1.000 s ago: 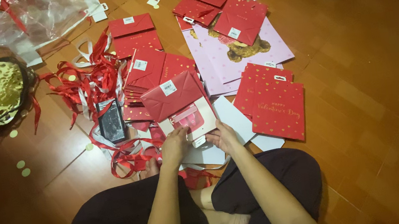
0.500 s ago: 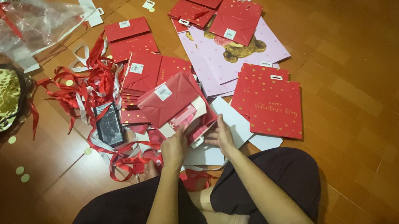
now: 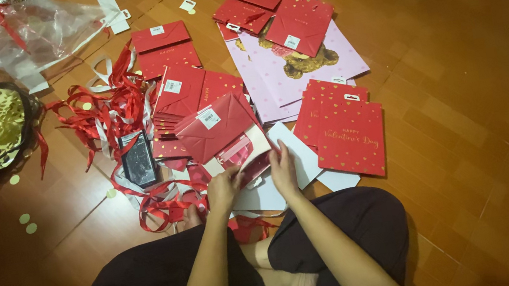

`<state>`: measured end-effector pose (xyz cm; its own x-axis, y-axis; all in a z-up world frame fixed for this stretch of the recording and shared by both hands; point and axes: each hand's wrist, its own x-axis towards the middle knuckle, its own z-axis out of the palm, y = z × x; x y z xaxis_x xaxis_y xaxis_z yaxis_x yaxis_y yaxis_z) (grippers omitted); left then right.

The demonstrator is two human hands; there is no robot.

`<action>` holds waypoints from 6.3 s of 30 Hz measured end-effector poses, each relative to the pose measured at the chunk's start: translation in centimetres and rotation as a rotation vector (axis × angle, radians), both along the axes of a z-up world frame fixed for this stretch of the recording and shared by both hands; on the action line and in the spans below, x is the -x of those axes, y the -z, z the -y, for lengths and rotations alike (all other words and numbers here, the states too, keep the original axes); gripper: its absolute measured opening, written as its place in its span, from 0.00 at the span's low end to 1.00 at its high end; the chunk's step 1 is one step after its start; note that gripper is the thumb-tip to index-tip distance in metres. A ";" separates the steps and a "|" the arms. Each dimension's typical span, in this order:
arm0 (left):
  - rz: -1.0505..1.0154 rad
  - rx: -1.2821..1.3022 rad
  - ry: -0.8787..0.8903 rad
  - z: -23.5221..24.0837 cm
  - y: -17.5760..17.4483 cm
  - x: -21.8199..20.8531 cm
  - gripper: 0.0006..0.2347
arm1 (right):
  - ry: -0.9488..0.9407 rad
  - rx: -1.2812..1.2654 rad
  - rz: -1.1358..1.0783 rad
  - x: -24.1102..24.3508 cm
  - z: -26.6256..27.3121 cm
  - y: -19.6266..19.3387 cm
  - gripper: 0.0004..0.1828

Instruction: The person sits on the floor and assembles red Valentine's Day cards by inserting white inserts into red envelopes. The person handles the cards one at a time, folding the inserts and placing them inside the envelopes before stacking them.

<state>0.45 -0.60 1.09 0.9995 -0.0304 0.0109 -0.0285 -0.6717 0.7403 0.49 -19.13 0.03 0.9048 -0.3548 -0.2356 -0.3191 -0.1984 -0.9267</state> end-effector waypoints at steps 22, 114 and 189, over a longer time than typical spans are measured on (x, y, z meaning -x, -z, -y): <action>0.685 -0.121 0.178 2.0 -11.5 5.4 0.03 | -0.729 1.082 0.365 -0.5 -1.6 0.8 0.23; 0.533 -0.117 -0.173 -5.1 -16.0 3.9 0.13 | -0.272 0.730 0.846 7.1 -4.1 -18.2 0.12; 0.317 0.728 0.040 -4.0 -13.3 4.6 0.30 | -0.417 0.090 0.414 5.2 6.0 -8.5 0.64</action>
<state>-4.17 3.44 14.43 0.9437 0.0578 0.3257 -0.3254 -0.0158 0.9455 -4.69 -25.14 8.57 0.9822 0.0485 0.1813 0.1873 -0.3127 -0.9312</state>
